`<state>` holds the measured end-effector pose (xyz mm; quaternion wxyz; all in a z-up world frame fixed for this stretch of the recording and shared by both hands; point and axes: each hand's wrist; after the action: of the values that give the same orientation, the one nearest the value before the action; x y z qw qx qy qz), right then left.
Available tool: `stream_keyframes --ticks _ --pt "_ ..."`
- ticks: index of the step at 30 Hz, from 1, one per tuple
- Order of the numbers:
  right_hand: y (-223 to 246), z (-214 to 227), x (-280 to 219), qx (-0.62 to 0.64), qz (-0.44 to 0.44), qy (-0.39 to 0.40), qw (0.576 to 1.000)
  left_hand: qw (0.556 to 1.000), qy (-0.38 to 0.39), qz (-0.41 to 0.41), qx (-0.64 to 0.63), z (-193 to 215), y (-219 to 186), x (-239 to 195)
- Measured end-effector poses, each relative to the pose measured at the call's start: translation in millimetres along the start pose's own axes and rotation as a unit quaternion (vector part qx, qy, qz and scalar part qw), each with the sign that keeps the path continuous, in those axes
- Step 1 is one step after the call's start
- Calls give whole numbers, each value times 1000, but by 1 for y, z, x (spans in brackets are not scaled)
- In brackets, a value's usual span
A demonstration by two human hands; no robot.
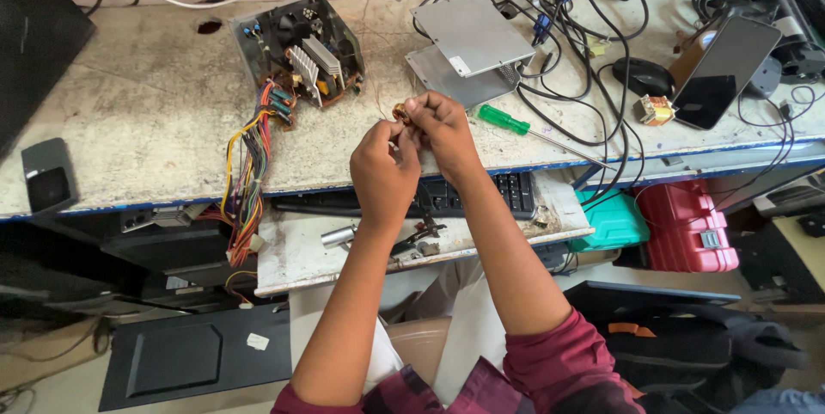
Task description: The person holds a small electronic component with copper windings and repeatedly twists and adjusts the wires with both hands. The workspace contains a disassembled power supply, a hard drive, and various tools on a cluttered bench.
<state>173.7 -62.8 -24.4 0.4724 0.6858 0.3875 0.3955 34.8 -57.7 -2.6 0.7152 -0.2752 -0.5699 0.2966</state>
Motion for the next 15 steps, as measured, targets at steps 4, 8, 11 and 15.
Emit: stream_keyframes --ticks 4,8,11,15 --pt "8 -8 -2 2 13 -6 1000 1000 6 -20 19 12 1 8" --pt "13 -11 -4 -7 -9 18 1000 995 8 -55 85 23 2 14" --pt "12 -10 -3 -14 -3 47 999 973 -3 -147 177 32 4 16" --pt "9 -5 -1 -21 33 108 993 963 -6 -162 214 38 7 18"
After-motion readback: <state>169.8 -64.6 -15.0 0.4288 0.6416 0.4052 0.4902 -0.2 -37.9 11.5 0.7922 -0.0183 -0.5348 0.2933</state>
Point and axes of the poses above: each hand's wrist, its own x-axis towards the middle knuckle, its own z-axis out of the back of the hand, y = z × x, and after that the axes turned 1 degree about -x, right-handed
